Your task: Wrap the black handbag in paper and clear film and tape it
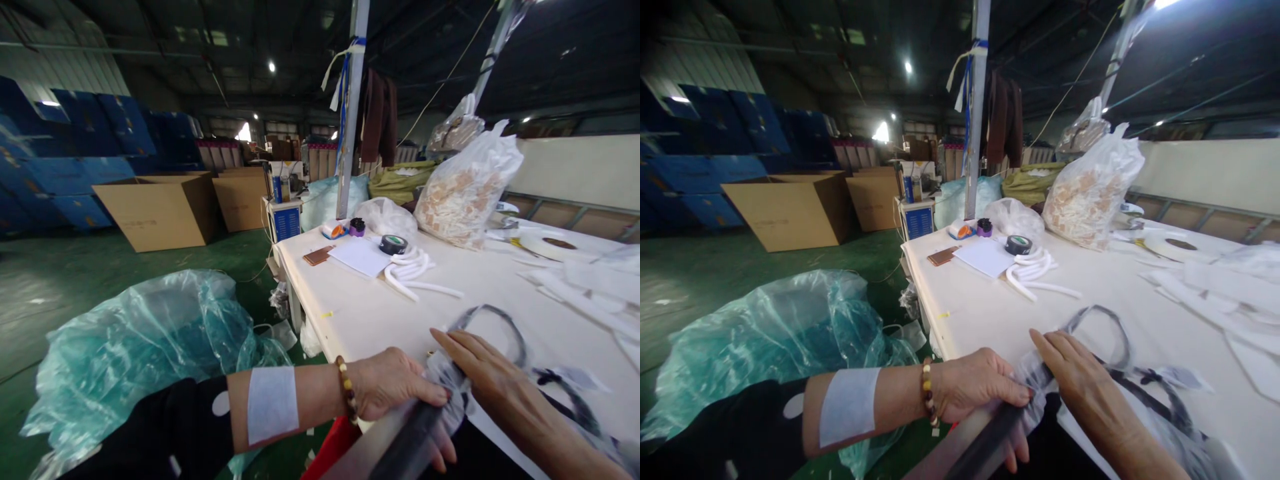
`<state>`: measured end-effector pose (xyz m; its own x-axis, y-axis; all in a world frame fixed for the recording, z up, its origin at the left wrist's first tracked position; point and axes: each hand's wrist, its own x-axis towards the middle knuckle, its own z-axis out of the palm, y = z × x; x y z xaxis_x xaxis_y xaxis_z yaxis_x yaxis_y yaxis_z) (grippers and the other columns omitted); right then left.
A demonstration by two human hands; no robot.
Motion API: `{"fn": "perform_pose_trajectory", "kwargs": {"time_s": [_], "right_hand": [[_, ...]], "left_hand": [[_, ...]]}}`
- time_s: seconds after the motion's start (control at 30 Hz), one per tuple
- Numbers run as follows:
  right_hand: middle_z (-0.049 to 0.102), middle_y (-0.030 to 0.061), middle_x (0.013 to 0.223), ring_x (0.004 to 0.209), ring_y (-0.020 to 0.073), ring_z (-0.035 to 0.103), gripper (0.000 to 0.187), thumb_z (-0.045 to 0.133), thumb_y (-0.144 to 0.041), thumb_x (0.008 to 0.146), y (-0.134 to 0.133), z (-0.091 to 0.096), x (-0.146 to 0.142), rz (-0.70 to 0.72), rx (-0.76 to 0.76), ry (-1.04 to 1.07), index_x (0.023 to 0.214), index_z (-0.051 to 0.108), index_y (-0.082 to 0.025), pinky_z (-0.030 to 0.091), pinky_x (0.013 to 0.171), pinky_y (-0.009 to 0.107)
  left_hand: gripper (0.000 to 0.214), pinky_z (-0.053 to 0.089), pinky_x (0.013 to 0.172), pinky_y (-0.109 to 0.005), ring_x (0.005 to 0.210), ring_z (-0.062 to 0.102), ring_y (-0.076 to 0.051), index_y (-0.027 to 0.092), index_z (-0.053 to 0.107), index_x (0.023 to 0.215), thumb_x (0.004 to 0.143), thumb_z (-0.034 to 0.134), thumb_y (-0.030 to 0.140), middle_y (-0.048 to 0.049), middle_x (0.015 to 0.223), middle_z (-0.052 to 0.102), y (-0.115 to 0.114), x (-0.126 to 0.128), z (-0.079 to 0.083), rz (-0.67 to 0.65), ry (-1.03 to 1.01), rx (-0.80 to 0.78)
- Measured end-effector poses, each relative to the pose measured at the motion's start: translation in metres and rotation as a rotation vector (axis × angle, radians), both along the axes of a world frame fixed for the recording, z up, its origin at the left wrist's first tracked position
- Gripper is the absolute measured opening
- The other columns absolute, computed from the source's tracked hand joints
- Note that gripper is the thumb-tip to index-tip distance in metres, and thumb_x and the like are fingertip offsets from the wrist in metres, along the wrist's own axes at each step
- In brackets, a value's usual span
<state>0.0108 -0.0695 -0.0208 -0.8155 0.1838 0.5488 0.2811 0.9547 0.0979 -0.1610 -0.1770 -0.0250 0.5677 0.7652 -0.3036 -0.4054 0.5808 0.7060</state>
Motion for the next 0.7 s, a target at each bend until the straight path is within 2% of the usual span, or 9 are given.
{"fn": "perform_pose_trajectory", "kwargs": {"time_s": [0.17,0.3,0.4,0.5,0.6,0.7], "right_hand": [[0.064,0.0105,0.106,0.097,0.0212,0.062,0.057,0.031,-0.003,0.079,-0.021,-0.007,-0.012,0.078,0.072,0.015,0.135,0.03,-0.018,0.052,0.082,0.034],[0.063,0.0088,0.11,0.099,0.0182,0.061,0.06,0.029,-0.002,0.08,-0.021,-0.015,-0.012,0.069,-0.019,0.043,0.138,0.024,-0.021,0.053,0.081,0.029],[0.062,0.0102,0.112,0.103,0.0204,0.059,0.056,0.033,-0.005,0.079,-0.008,-0.02,-0.009,0.046,-0.06,0.032,0.133,0.033,-0.019,0.05,0.088,0.035],[0.064,0.0116,0.104,0.1,0.0227,0.06,0.049,0.032,-0.003,0.073,0.003,-0.02,-0.008,0.021,-0.045,0.031,0.119,0.047,-0.016,0.048,0.089,0.041],[0.065,0.0109,0.101,0.098,0.0225,0.061,0.045,0.033,-0.003,0.073,0.002,-0.017,-0.008,0.011,-0.07,-0.026,0.112,0.051,-0.017,0.049,0.088,0.04],[0.066,0.0087,0.099,0.096,0.0226,0.061,0.041,0.037,-0.006,0.075,-0.003,-0.015,-0.011,0.009,-0.098,-0.089,0.11,0.053,-0.021,0.047,0.091,0.038]], "left_hand": [[0.013,0.051,0.045,-0.035,0.044,0.059,-0.021,0.01,0.055,0.063,0.053,0.057,0.018,-0.0079,0.048,0.059,0.006,0.007,-0.005,0.091,0.064,0.028],[0.012,0.048,0.04,-0.029,0.041,0.058,-0.019,0.01,0.056,0.063,0.052,0.053,0.015,-0.0068,0.048,0.06,0.005,0.008,0.009,0.142,0.077,0.076],[0.01,0.047,0.038,-0.028,0.038,0.056,-0.018,0.01,0.056,0.063,0.055,0.053,0.015,-0.0069,0.047,0.06,0.003,0.004,0.025,0.131,0.085,0.064],[0.006,0.048,0.039,-0.028,0.038,0.056,-0.017,0.011,0.055,0.063,0.058,0.054,0.014,-0.0064,0.046,0.059,0.002,0.001,0.034,0.157,0.116,0.036],[0.003,0.051,0.042,-0.031,0.038,0.056,-0.017,0.01,0.054,0.057,0.058,0.051,0.009,-0.0066,0.043,0.058,0.004,0.001,0.033,0.182,0.169,-0.045],[0.006,0.053,0.046,-0.033,0.039,0.057,-0.017,0.01,0.053,0.055,0.057,0.05,0.005,-0.0053,0.043,0.058,0.008,0.004,0.024,0.219,0.165,-0.095]]}}
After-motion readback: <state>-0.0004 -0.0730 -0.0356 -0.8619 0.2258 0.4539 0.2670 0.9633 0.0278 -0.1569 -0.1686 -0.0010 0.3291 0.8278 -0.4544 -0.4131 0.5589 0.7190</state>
